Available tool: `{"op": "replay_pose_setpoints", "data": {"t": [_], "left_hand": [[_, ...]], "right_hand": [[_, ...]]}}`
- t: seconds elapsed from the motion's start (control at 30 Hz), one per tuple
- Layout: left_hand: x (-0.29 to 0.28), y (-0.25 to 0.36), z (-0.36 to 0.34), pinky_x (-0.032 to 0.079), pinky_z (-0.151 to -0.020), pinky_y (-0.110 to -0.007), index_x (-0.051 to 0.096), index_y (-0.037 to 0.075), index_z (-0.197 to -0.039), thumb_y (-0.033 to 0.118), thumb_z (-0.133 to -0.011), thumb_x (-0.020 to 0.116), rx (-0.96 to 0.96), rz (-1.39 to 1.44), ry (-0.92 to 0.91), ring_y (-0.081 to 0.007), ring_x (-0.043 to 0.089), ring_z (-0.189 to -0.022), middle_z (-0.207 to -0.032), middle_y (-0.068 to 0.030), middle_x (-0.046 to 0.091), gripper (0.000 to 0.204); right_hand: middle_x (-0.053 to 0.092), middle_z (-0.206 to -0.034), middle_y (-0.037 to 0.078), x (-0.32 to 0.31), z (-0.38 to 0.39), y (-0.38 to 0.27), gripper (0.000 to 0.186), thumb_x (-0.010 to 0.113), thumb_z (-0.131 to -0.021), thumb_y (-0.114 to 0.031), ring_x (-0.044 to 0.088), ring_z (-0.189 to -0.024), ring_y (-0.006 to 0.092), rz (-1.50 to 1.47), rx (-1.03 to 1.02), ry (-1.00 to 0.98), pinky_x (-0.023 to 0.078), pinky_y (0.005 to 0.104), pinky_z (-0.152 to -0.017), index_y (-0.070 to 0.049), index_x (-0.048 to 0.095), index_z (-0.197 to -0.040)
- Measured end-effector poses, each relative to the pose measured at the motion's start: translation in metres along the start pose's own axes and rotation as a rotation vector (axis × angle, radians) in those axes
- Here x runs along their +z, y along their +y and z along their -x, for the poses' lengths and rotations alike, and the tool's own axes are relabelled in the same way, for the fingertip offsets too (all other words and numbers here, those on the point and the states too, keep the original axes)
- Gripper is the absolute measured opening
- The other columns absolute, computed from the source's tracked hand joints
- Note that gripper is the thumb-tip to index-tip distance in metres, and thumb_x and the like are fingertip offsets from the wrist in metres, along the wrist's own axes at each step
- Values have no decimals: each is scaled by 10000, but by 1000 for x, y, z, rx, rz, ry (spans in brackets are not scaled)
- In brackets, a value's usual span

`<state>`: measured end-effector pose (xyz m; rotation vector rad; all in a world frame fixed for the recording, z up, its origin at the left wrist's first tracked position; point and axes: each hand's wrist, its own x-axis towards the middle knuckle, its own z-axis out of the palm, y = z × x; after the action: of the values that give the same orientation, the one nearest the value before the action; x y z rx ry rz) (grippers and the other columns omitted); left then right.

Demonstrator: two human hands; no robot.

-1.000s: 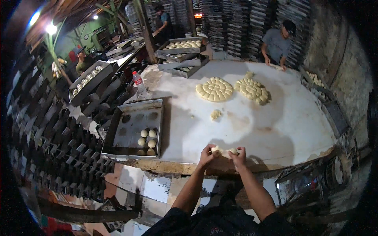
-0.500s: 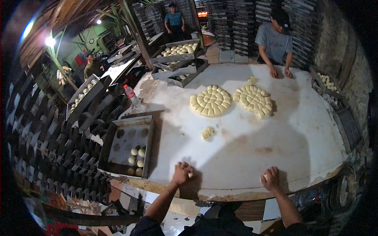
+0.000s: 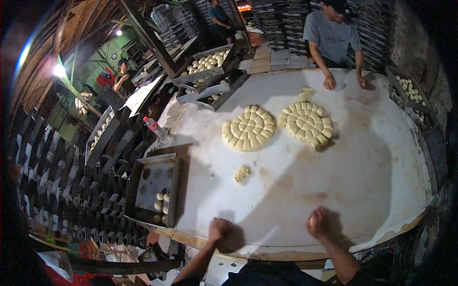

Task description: Shaping raw bread dough and placing it onto baking trays in a bakery production area.

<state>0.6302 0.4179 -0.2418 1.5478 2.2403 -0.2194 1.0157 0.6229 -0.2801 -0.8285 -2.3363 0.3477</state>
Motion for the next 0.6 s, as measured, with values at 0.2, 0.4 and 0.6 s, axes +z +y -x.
{"op": "replay_pose_setpoints", "data": {"t": [0.2, 0.4, 0.6], "left_hand": [[-42, 33, -79, 402, -788, -429, 586, 80, -833, 193, -697, 699, 98, 448, 851, -346, 499, -863, -886, -108, 591, 210], [2, 6, 0, 424, -855, -437, 626, 75, -996, 150, -750, 632, 316, 407, 579, -352, 516, -1008, -1044, -116, 592, 257], [-43, -45, -35, 418, -774, -440, 581, 86, -854, 153, -657, 678, 178, 339, 861, -339, 524, -856, -867, -108, 585, 230]], "right_hand": [[434, -784, 184, 34, -119, -17, 115, 530, -715, -56, 434, -816, 385, 70, 208, 202, 357, 509, -771, -6, 436, -760], [479, -694, 116, 13, -52, -24, 103, 593, -666, -111, 507, -747, 349, -10, -127, 13, 432, 494, -686, -81, 504, -709], [449, -887, 207, 33, -107, 4, 122, 516, -774, 4, 446, -863, 392, 234, 303, 188, 387, 476, -757, 3, 471, -887]]}}
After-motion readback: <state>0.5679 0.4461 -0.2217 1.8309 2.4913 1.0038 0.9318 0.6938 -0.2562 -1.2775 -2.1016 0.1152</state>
